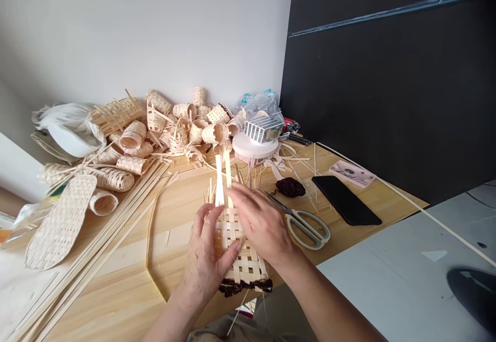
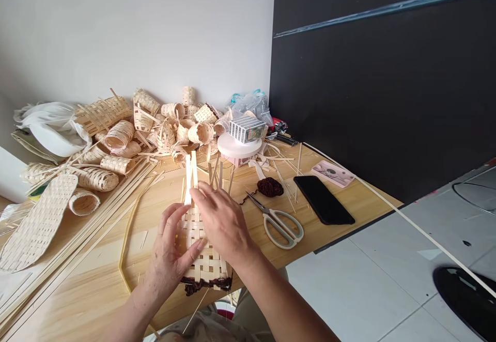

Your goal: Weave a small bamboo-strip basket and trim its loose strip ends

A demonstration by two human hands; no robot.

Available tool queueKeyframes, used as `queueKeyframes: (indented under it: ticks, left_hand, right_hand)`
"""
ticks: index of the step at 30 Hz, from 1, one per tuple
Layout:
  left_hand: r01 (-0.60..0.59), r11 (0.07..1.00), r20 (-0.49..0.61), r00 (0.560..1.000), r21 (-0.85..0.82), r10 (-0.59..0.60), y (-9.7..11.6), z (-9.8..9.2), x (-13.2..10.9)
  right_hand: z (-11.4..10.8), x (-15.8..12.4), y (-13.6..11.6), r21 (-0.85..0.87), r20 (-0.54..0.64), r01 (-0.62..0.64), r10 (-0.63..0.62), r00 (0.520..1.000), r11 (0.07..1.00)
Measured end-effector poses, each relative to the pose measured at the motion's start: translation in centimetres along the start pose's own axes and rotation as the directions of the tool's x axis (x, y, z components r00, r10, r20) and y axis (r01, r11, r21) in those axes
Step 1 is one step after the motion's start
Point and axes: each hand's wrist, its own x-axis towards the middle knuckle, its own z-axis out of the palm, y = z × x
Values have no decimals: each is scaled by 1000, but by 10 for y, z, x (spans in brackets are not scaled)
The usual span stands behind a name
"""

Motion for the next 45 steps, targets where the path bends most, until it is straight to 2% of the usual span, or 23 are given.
queueKeyframes:
  ticks: [2,4,7,10,16,20,27,30,32,34,35,37,38,40,43,45]
  left_hand:
    - [9,1000,-3,1000,9,-9,0,0,-1]
    - [9,1000,-4,1000,14,-9,-1,0,-2]
    - [-1,1000,-17,1000,31,2,0,-1,-3]
    - [-12,998,-40,999,65,15,2,-2,-5]
    - [-24,993,-54,998,114,30,1,-3,-7]
    - [-33,992,-65,997,126,42,0,-2,-6]
    - [-28,995,-103,994,98,38,3,-4,-9]
    - [42,998,-147,988,-52,-49,-7,-7,-14]
    - [101,969,-167,976,-225,-141,-19,-10,-19]
    - [157,913,-181,954,-377,-239,-32,-12,-25]
    - [181,889,-182,943,-422,-278,-37,-12,-28]
    - [188,877,-198,933,-442,-300,-45,-13,-33]
    - [182,886,-204,935,-427,-290,-47,-13,-35]
    - [201,904,-178,942,-378,-284,-49,-13,-37]
    - [323,886,-70,929,-333,-365,-51,-13,-37]
    - [364,878,-86,909,-310,-407,-49,-14,-35]
  right_hand:
    - [-11,-5,3,7,-67,5,-5,998,1000]
    - [-19,-11,6,41,-120,-72,77,990,997]
    - [-20,-19,9,124,-48,-237,244,969,964]
    - [-13,-23,5,177,46,-308,304,951,935]
    - [-4,-25,-6,210,63,-335,330,942,918]
    - [1,-28,-6,240,34,-331,333,942,913]
    - [0,-30,-11,294,5,-331,345,939,897]
    - [1,-37,-3,410,-46,-384,439,897,827]
    - [6,-45,4,452,-41,-483,558,829,750]
    - [14,-51,7,486,81,-591,641,764,644]
    - [18,-53,6,516,168,-623,644,747,588]
    - [25,-54,0,589,294,-633,596,747,502]
    - [27,-53,-4,610,306,-619,574,760,495]
    - [30,-49,-11,585,255,-589,564,786,557]
    - [30,-43,-14,434,135,-537,537,833,723]
    - [29,-40,-14,353,78,-478,483,872,805]
